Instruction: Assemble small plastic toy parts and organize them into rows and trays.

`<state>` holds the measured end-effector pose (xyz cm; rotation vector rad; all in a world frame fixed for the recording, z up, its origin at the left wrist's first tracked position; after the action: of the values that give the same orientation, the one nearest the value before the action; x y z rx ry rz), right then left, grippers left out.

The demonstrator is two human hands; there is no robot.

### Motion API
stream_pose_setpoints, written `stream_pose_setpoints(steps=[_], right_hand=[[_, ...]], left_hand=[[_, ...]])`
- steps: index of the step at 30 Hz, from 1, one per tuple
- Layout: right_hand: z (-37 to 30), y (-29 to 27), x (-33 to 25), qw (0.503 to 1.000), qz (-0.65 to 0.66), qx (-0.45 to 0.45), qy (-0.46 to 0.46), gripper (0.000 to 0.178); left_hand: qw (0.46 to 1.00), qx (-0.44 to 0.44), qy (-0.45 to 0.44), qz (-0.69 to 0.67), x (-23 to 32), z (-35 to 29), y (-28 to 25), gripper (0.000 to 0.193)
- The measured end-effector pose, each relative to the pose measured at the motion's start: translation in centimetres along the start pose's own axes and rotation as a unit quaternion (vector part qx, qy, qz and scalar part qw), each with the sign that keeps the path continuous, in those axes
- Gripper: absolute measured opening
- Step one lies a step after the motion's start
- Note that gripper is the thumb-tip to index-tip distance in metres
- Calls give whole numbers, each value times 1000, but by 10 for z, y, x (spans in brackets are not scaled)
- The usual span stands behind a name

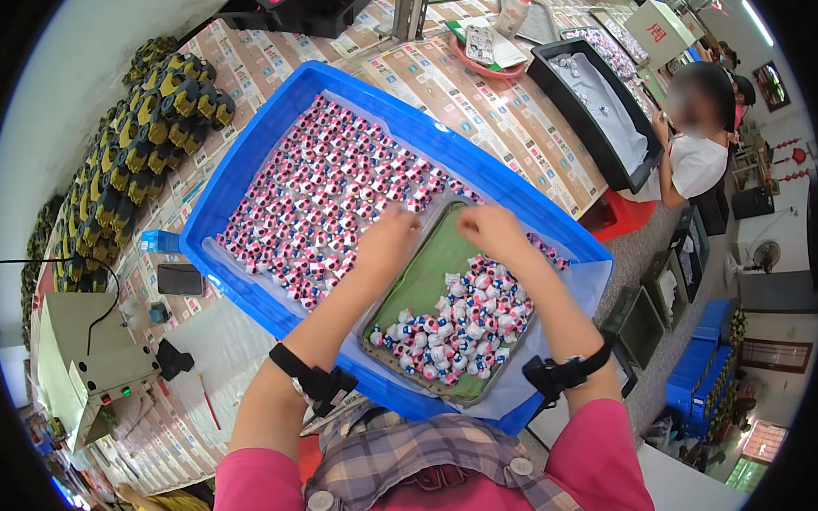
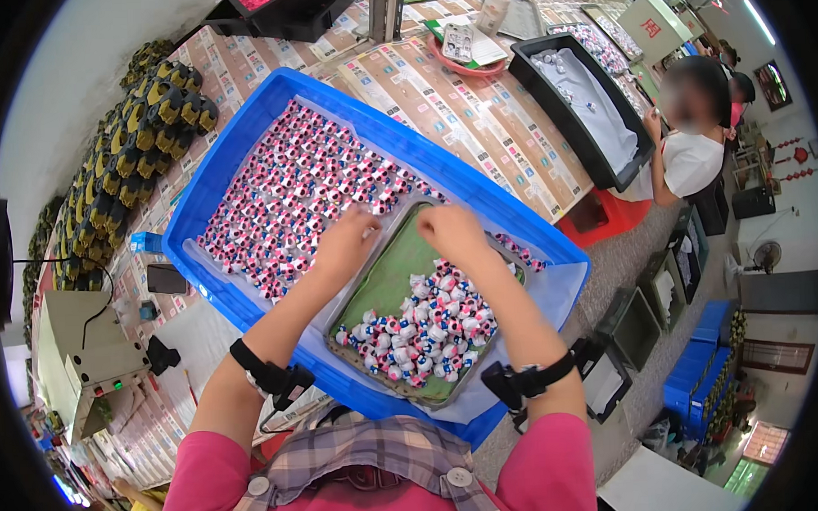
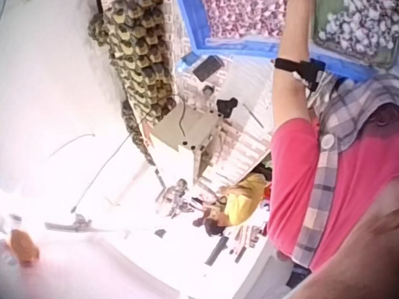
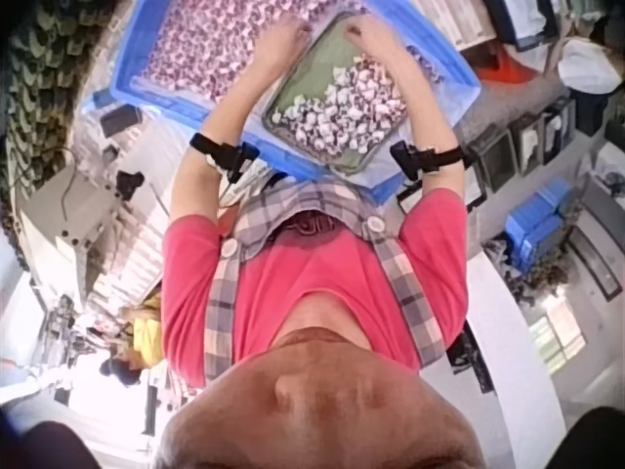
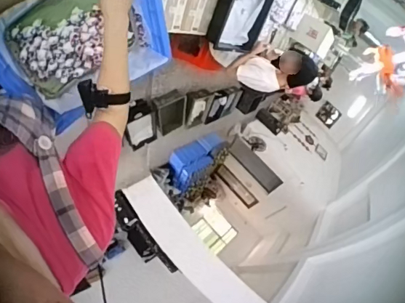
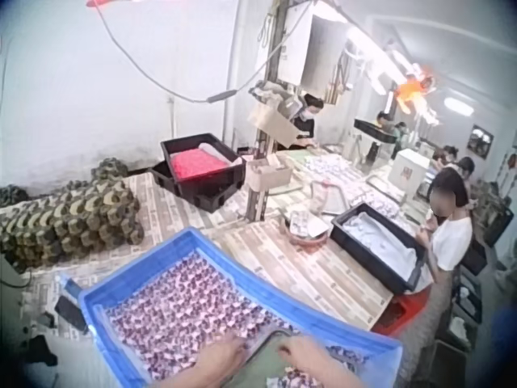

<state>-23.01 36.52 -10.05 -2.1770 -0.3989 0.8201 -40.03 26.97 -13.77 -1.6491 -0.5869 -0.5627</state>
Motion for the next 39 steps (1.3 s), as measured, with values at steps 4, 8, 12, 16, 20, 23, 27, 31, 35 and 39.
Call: stream_pose_setpoints(steps=[4,8,12,16,20,23,27,31,35,39], right_hand=[[-29,25,22,988,-134,8,-78,13],[-27,44,21,984,-156,75,-30,11],[-17,60,15,984,-171,51,-11,19],[-10,54,18,988,-82,128,-35,23],[-11,53,19,978,-68,182,-74,25],[-13,57,18,977,-78,186,-75,25],[-10,60,15,977,-107,178,-54,24],[-12,42,1,979,-22,194,-48,25],[5,32,-12,968,47,226,-95,26],[26,48,-39,975,77,178,-104,26]], left_hand=[[972,-201,122,27,26,-9,44,25],[967,-212,137,21,32,-9,62,30],[975,-185,126,-17,22,-8,72,26],[988,-86,106,-76,23,-13,58,16],[988,-120,93,-9,21,-16,63,17],[977,-63,190,78,9,-22,64,16],[969,-25,230,93,11,-22,53,14],[974,-84,162,132,16,-19,55,14],[990,-49,121,56,7,-28,37,16],[987,38,146,62,-30,-37,-7,28]])
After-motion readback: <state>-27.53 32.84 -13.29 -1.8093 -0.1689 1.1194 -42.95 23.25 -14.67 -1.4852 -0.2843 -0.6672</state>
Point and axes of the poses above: each hand's wrist, its own z-axis towards the middle knuckle, its own y-axis out of the palm, x = y × z, the point moved 1 cm from there along z, towards the middle knuckle, and after that the axes turned 12 degrees about -x, right-handed, at the moved point
